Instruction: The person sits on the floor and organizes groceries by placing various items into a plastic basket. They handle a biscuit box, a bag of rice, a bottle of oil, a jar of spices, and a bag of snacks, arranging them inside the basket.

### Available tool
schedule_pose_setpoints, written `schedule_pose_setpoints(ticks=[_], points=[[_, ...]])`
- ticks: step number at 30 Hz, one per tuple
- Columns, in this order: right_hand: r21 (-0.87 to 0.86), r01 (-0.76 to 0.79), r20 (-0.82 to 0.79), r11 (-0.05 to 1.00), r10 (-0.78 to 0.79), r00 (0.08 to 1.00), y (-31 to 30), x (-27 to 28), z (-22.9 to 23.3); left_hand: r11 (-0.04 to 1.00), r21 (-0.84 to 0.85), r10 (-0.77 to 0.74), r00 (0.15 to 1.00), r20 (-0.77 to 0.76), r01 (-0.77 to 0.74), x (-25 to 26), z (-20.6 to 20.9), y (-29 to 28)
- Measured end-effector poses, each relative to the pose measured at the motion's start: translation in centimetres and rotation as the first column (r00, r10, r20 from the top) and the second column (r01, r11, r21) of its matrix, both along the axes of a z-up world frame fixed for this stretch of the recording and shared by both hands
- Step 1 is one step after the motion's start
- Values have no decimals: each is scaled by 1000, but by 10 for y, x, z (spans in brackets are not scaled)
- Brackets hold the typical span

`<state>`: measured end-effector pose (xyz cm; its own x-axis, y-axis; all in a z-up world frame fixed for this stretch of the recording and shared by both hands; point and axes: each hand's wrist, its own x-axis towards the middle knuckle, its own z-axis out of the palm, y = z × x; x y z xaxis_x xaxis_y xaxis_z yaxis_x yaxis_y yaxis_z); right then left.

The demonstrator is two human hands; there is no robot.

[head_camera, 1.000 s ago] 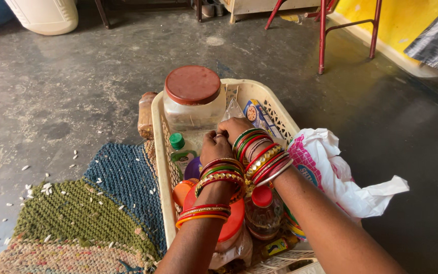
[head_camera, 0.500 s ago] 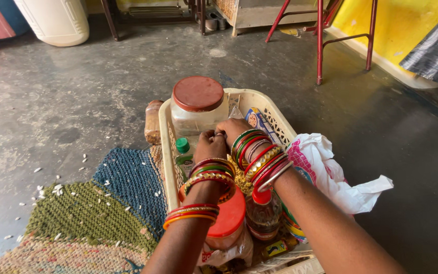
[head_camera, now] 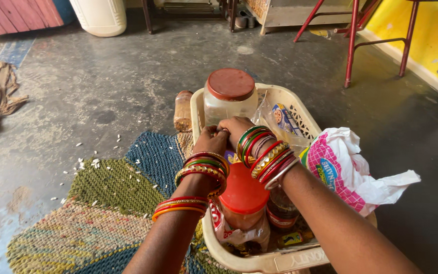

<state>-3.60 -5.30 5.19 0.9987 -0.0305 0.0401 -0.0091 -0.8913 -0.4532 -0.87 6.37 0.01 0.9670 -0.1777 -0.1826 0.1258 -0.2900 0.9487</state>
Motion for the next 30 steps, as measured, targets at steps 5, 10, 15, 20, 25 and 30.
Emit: schedule_pose_setpoints(ticks=[5, 10, 15, 20, 25, 30], points=[[122, 72, -136, 990, -55, 989, 9, -25, 9, 999, -33, 14, 1000, 11, -14, -26, 5, 6], [-3, -47, 3, 999, 47, 999, 1, -52, 16, 999, 7, 42, 989, 141, -44, -60, 12, 10], [-18, -48, -38, 999, 47, 998, -8, -84, -5, 996, -57, 76, 971, 228, -65, -112, 3, 3], [-157, -192, -152, 969, 168, 974, -19, -119, -17, 994, 109, -19, 935, 355, -22, -158, -7, 5], [-142, -235, -111, 961, 221, 969, -17, -141, -21, 960, 265, -61, 855, 516, -91, -178, -1, 15], [-82, -285, 165, 955, 295, 941, -14, -158, -14, 943, 324, -80, 895, 440, -75, -177, 2, 13]])
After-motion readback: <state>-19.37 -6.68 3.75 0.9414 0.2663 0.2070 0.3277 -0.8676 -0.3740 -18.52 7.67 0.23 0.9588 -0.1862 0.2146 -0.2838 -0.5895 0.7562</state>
